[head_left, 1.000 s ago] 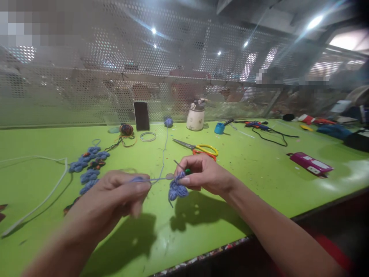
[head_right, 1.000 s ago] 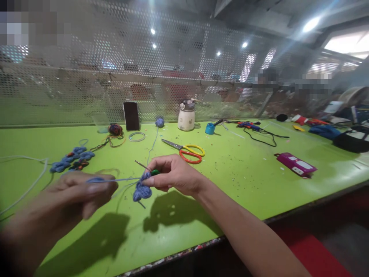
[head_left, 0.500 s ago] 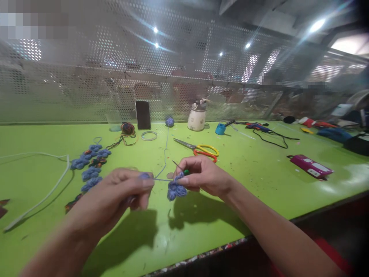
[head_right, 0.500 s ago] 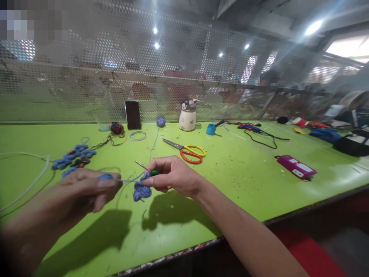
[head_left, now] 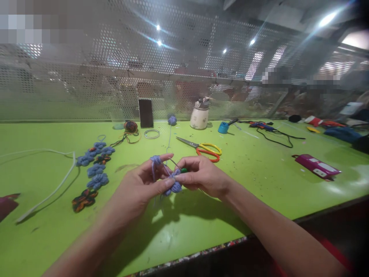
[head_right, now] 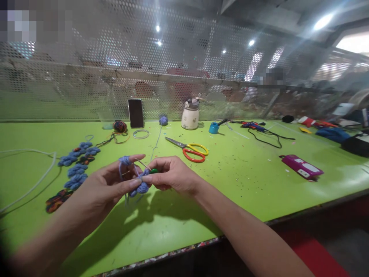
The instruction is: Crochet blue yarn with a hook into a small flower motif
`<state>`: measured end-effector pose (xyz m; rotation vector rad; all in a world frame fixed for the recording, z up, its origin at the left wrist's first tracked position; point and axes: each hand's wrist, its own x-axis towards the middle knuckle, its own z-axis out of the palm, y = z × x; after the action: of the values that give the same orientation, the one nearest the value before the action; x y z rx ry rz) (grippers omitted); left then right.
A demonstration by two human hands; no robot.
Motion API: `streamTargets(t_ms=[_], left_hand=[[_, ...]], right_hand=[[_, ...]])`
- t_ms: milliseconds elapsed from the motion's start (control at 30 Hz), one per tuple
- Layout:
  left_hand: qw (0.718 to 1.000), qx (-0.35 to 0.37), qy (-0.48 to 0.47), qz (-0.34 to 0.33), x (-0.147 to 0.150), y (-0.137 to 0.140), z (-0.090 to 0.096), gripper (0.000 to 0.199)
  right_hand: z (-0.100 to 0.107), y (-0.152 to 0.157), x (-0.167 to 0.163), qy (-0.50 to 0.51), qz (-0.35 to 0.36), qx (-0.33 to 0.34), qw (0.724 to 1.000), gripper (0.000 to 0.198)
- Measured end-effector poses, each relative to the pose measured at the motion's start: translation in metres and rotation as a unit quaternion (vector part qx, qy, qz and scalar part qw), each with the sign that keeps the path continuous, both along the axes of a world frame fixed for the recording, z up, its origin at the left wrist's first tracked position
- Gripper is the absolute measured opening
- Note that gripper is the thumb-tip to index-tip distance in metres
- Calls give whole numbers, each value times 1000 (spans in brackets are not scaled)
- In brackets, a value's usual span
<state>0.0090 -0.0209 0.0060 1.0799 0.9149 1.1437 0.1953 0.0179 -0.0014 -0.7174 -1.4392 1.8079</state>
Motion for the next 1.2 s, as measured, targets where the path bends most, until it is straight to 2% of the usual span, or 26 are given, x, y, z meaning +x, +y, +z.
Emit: streamTargets(t_ms=[167, 267, 367, 467, 600, 700, 800, 1000, 1200], left_hand=[[999, -4, 7, 34, -2, 2, -2, 37], [998, -50, -13, 39, -5, 5, 0, 34], [992, -111, -42, 33, -9, 7, 3, 33], [990, -123, -55, 30, -11, 8, 5, 35], [990, -120, -67, 44, -12, 8, 7, 33], [988, -117, -81, 57, -14, 7, 10, 29], [987, -116, -92, 60, -15, 6, 11, 27], [983, -128, -110, 74, -15, 3, 15, 26], [983, -132, -107, 67, -16, 3, 15, 25]], right_hand=[[0, -1, -2, -38, -31, -4, 999, 30], [3, -2, -3, -70, -45, 5, 997, 34], [7, -1, -1, -93, -47, 40, 994, 32], [10, 0, 6, -111, -57, 98, 987, 28], [17, 0, 17, -161, -40, 197, 966, 26], [23, -3, 22, -229, -7, 261, 938, 29], [27, -6, 22, -272, -12, 307, 912, 29], [27, -8, 19, -305, -28, 359, 882, 25], [26, -8, 19, -293, -36, 366, 882, 26]])
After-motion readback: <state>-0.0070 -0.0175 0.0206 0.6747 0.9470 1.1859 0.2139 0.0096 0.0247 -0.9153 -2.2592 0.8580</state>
